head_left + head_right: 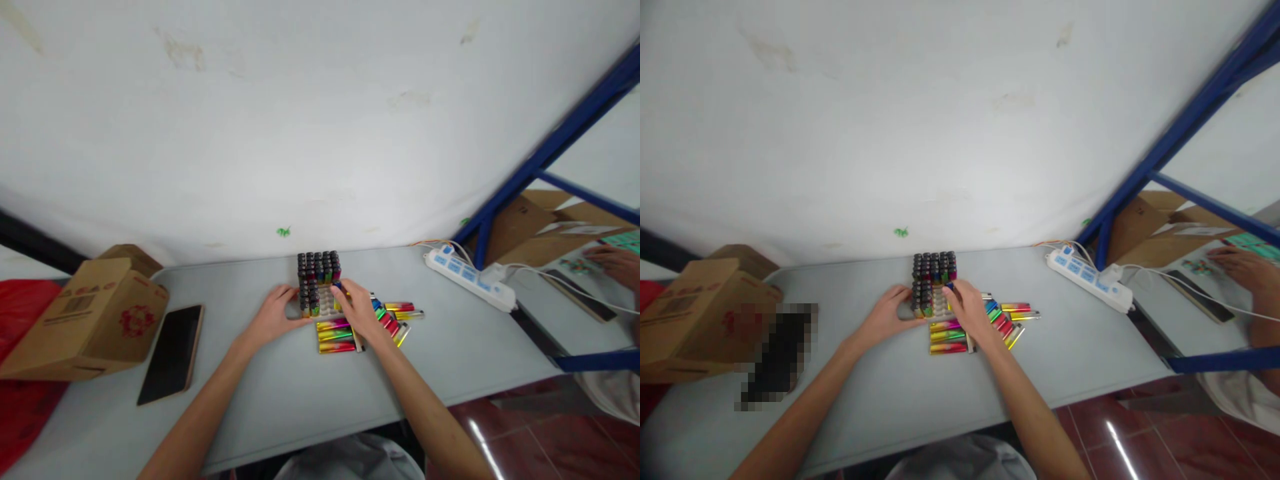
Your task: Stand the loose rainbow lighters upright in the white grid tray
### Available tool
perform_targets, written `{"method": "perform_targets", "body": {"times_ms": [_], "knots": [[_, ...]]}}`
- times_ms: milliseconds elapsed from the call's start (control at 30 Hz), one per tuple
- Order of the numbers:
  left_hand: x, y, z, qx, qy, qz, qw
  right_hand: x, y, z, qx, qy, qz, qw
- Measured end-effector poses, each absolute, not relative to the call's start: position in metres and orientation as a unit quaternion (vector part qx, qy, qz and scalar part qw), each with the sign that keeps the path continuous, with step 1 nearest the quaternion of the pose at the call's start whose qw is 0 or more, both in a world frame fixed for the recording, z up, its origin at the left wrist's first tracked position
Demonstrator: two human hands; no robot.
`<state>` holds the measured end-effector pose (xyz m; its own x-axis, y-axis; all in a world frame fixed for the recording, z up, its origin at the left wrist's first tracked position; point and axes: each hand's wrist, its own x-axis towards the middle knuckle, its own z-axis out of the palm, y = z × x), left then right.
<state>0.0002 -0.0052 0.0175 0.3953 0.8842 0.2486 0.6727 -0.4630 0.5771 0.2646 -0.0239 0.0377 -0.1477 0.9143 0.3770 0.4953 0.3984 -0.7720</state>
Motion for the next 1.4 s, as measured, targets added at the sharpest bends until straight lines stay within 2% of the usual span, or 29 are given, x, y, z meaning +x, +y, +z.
{"method": "perform_targets", "body": {"times_ms": [233, 467, 667, 1233, 1400], "knots": [[0.001, -0.006, 0.018, 0.816, 0.473, 0.268, 0.198, 0.266, -0.017, 0.025, -0.484, -0.742, 0.23, 0.403], [0.001, -0.006, 0.016, 0.815, 0.477, 0.268, 0.191, 0.264, -0.006, 0.027, -0.47, -0.804, 0.173, 0.321], [0.001, -0.006, 0.016, 0.818, 0.475, 0.265, 0.189, 0.266, -0.004, 0.032, -0.437, -0.802, 0.205, 0.352], [0.0, -0.004, 0.015, 0.819, 0.479, 0.256, 0.185, 0.247, -0.001, 0.023, -0.512, -0.816, 0.116, 0.242], [0.0, -0.004, 0.015, 0.82, 0.478, 0.26, 0.18, 0.256, -0.01, 0.024, -0.53, -0.791, 0.114, 0.284]]}}
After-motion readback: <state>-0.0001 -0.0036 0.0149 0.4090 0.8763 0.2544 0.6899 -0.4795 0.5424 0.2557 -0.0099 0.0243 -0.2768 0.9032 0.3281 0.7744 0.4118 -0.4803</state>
